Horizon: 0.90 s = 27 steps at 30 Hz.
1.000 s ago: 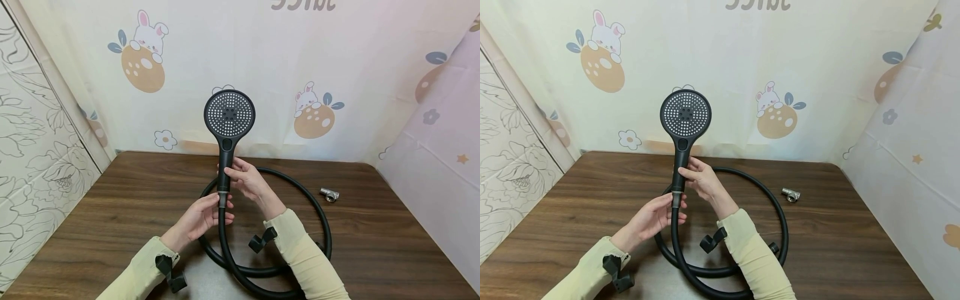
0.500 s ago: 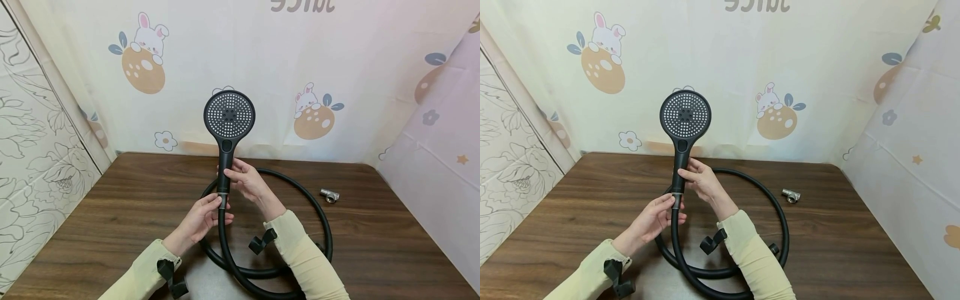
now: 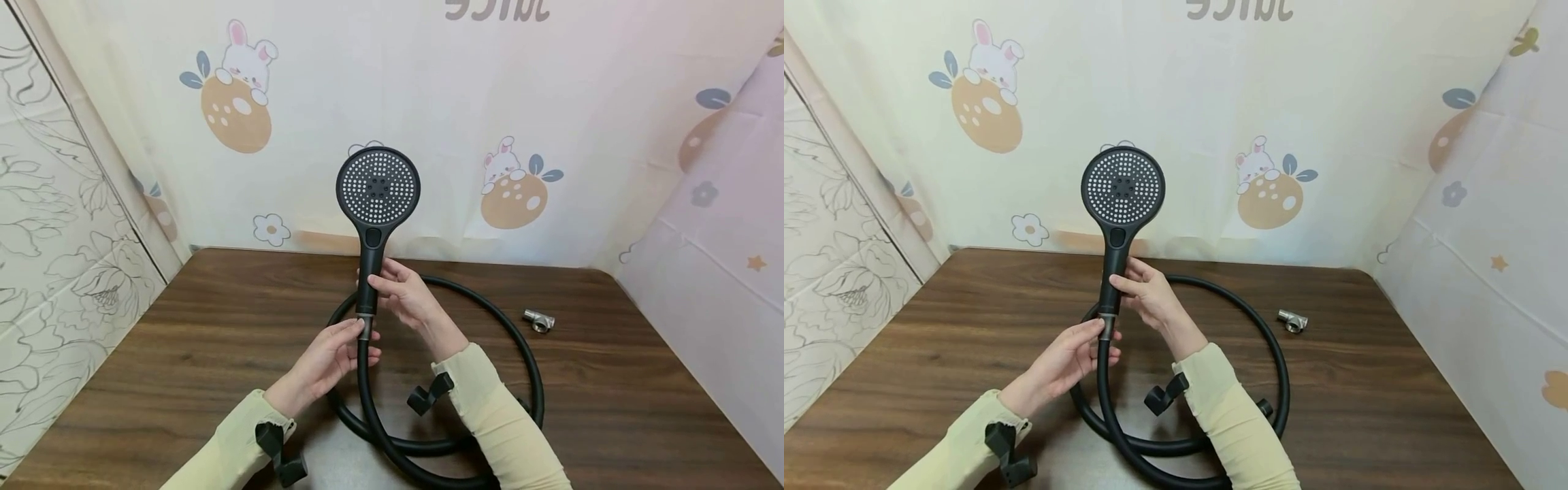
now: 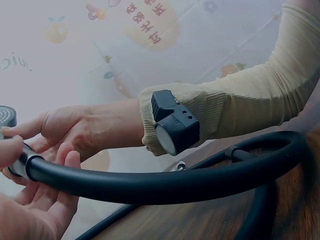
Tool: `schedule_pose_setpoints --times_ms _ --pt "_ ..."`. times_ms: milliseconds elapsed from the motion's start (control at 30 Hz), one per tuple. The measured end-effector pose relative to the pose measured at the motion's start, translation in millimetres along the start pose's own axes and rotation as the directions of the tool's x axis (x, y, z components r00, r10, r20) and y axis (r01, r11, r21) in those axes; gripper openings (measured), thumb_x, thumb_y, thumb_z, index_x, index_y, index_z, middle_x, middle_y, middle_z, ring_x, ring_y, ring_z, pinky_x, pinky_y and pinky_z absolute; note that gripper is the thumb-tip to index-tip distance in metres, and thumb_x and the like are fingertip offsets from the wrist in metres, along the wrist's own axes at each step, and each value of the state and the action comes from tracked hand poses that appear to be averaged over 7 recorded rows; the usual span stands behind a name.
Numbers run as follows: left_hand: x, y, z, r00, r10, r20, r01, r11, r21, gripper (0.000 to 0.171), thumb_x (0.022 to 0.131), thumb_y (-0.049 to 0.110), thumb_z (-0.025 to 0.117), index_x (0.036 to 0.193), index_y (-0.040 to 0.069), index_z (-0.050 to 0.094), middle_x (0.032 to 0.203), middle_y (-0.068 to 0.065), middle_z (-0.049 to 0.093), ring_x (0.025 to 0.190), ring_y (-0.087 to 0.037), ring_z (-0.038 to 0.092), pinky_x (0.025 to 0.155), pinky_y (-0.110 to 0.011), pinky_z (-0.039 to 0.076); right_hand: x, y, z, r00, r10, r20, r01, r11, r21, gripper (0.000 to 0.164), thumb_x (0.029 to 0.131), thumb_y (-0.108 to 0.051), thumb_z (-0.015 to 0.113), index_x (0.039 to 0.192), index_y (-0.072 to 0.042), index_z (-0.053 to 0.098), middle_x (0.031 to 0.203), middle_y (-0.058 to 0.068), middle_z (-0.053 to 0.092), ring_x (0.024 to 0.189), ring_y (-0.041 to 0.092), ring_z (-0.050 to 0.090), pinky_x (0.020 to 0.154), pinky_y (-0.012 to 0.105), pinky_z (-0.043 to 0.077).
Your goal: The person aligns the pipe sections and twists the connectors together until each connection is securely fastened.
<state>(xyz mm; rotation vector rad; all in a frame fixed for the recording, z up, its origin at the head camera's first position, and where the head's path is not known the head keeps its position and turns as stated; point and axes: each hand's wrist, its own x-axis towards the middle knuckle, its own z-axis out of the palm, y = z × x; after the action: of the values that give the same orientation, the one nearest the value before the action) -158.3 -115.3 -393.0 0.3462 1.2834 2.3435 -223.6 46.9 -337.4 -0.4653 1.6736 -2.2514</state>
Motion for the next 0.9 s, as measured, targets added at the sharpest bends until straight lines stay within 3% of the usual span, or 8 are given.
schedule_pose_setpoints --times_ms 167,300,400,533,767,900 --pt "1.6 3.8 -2.1 0.997 -0.032 0.063 0.034 0.999 -0.029 0.033 0.098 0.023 0.038 0.117 0.0 0.051 0.1 -0.009 0.064 0.089 -0.018 0.064 0.085 -0.036 0.049 0.6 -2.7 -1.1 1.0 -0.006 0.006 0.006 1.0 -0.007 0.044 0.09 0.0 0.05 0.133 -0.001 0.04 0.114 0.01 0.059 0.098 0.018 0.06 0.085 0.039 0.047" --pt "1.4 5.3 -2.3 0.996 -0.026 0.088 0.029 0.999 -0.034 0.031 0.098 0.021 0.038 0.117 -0.001 0.051 0.099 -0.009 0.063 0.091 -0.018 0.063 0.086 -0.036 0.049 0.8 -3.6 -1.5 1.0 -0.012 0.014 0.012 1.0 -0.015 0.045 0.09 0.001 0.049 0.134 -0.002 0.039 0.12 0.015 0.055 0.1 0.019 0.06 0.087 0.042 0.046" --pt "0.8 5.2 -2.2 0.996 -0.013 0.093 0.016 0.999 -0.035 0.028 0.098 0.019 0.038 0.115 0.0 0.05 0.096 -0.007 0.062 0.09 -0.018 0.062 0.085 -0.035 0.049 0.9 -3.2 -1.4 1.0 -0.016 0.023 0.016 1.0 -0.02 0.045 0.09 0.001 0.049 0.134 -0.002 0.038 0.117 0.012 0.057 0.1 0.018 0.06 0.088 0.043 0.046" --pt "0.1 3.7 -2.2 0.997 -0.002 0.074 0.004 0.999 -0.032 0.021 0.098 0.016 0.038 0.108 0.004 0.053 0.095 -0.004 0.062 0.087 -0.017 0.064 0.083 -0.035 0.05 1.2 -1.3 -1.2 1.0 -0.012 0.017 0.012 1.0 -0.014 0.045 0.09 0.001 0.05 0.134 -0.002 0.039 0.113 0.007 0.059 0.098 0.017 0.06 0.085 0.04 0.048" --pt "0.2 1.5 -2.0 1.0 0.0 0.002 0.0 1.0 0.005 0.01 0.096 0.014 0.044 0.103 0.011 0.051 0.085 0.0 0.061 0.077 -0.015 0.067 0.078 -0.033 0.053 1.7 2.4 -0.3 1.0 -0.008 0.017 0.009 1.0 -0.025 0.045 0.09 0.001 0.049 0.134 -0.003 0.039 0.12 0.013 0.056 0.098 0.017 0.06 0.089 0.042 0.046" --pt "0.4 0.8 -1.4 1.0 0.006 -0.006 -0.006 1.0 0.011 0.009 0.094 0.015 0.047 0.103 0.011 0.049 0.083 0.001 0.06 0.074 -0.014 0.067 0.076 -0.032 0.053 2.4 3.6 0.5 1.0 -0.012 0.022 0.013 1.0 -0.023 0.045 0.09 0.001 0.05 0.134 -0.004 0.04 0.123 0.018 0.054 0.099 0.018 0.06 0.088 0.043 0.046"
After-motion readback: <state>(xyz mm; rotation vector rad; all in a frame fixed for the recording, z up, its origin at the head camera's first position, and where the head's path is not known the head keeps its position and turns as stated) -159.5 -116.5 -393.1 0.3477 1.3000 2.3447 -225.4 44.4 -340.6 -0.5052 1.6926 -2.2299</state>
